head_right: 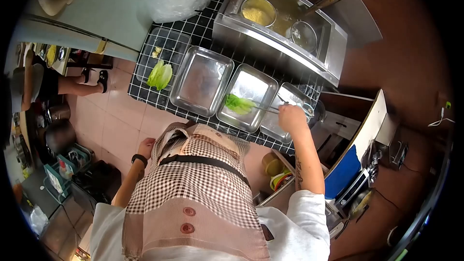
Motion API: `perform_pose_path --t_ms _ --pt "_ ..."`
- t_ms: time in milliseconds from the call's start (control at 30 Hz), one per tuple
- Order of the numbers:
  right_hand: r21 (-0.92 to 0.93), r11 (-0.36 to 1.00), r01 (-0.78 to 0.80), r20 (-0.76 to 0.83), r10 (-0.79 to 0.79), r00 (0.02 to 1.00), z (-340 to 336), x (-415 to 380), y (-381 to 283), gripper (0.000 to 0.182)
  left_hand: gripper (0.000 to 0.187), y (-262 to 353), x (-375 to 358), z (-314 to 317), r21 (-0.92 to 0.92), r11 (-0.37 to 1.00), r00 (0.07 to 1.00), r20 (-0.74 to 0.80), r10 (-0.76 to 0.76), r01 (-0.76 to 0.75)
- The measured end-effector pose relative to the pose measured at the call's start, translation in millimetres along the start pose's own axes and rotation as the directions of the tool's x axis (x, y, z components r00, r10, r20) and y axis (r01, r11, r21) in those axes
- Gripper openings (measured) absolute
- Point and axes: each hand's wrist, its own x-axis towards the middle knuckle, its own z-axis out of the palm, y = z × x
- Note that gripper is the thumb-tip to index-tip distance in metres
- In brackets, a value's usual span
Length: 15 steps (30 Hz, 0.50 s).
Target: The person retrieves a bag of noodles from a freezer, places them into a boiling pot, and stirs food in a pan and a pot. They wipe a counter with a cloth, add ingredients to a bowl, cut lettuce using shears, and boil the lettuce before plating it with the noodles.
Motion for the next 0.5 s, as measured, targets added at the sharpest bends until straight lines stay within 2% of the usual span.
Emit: perform_pose_path --t_ms 67,167,233,300,333,400,467,500 --pt "-0.035 0.998 -0.056 -0.029 0.055 0.998 -16 -7 3 0.024 0.033 -3 -14 -5 0.079 0.996 0.999 -0.020 -0.035 0.037" --pt "0.030 0.987 -0.157 0.037 0.156 0.987 -100 -37 2 0.020 0.034 -4 -27 -8 0.141 0.985 0.995 -0.034 -0.099 0.102" --pt "0.202 0.972 -0.120 -0.104 0.143 0.984 -163 -56 -1 0.021 0.033 -7 -25 -5 0.133 0.986 0.994 -0.047 -0.099 0.105" --pt "0.259 0.965 -0.049 -0.308 0.130 0.943 -209 -61 1 0.022 0.032 -7 -21 3 0.049 0.995 0.995 -0.058 -0.083 0.086" --pt "0.217 0.972 -0.092 -0.364 0.168 0.916 -232 -56 -3 0.021 0.032 -7 -18 8 0.017 0.997 0.995 -0.057 -0.077 0.078" --pt "0.000 0.991 -0.136 -0.545 0.114 0.831 -246 -23 7 0.025 0.032 -6 -13 18 -0.045 0.997 0.996 -0.058 -0.067 0.064" --pt "-0.083 0.983 -0.164 -0.518 0.099 0.850 -252 35 18 0.026 0.033 17 -20 23 -0.065 0.996 0.997 -0.049 -0.066 0.062" --pt "-0.116 0.974 -0.193 -0.381 0.135 0.915 -259 64 15 0.023 0.033 26 -21 22 -0.074 0.995 0.997 -0.045 -0.065 0.062"
